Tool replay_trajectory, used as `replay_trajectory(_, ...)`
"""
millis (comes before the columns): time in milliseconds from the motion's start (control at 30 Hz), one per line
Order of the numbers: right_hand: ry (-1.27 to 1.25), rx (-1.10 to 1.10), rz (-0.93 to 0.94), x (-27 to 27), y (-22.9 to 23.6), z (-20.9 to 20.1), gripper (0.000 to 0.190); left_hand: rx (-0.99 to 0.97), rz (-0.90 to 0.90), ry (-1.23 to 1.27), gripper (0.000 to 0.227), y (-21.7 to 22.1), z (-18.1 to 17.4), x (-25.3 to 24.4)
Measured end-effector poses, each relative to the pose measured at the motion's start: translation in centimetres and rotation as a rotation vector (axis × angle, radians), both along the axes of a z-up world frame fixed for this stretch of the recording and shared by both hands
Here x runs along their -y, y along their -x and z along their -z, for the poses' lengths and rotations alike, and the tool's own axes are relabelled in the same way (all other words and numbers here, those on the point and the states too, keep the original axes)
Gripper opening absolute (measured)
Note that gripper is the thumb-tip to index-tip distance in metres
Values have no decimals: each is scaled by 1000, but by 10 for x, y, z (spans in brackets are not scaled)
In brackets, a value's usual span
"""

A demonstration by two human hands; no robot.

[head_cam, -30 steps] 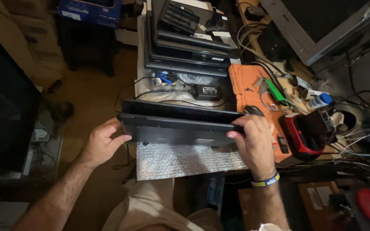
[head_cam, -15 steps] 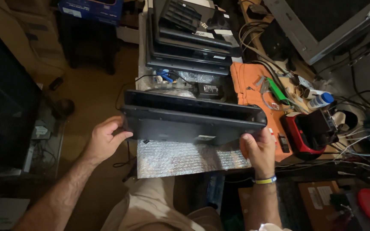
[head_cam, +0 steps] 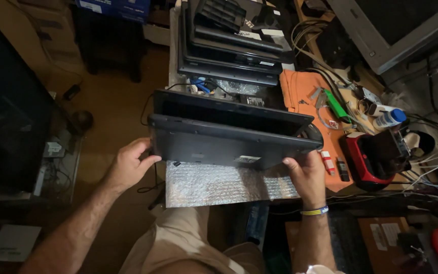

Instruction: Testing a laptop by inserting a USB drive and opening the lid to check the display

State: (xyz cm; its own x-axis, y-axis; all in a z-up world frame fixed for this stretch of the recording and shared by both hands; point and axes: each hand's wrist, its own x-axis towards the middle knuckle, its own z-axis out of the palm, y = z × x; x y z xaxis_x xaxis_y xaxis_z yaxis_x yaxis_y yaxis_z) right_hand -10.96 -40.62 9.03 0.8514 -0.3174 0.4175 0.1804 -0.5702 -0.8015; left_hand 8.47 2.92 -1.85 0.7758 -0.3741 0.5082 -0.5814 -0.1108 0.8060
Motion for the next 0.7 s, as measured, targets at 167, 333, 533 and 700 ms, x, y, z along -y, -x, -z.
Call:
replay_trajectory(167, -32, 3, 23, -7, 8, -2, 40, 25, 9, -35, 36, 1, -3, -1)
replay_trajectory(333, 191, 51, 115, -42, 17, -54, 68, -109, 32, 98, 30, 7, -17, -3)
replay_trajectory(533, 984, 130, 119, -76, 17, -96, 55, -147, 222, 243, 46, -11, -35, -6)
replay_trajectory(700, 1179, 22, 65, -107, 29, -93, 41, -153, 212, 149, 45, 3, -96, 0)
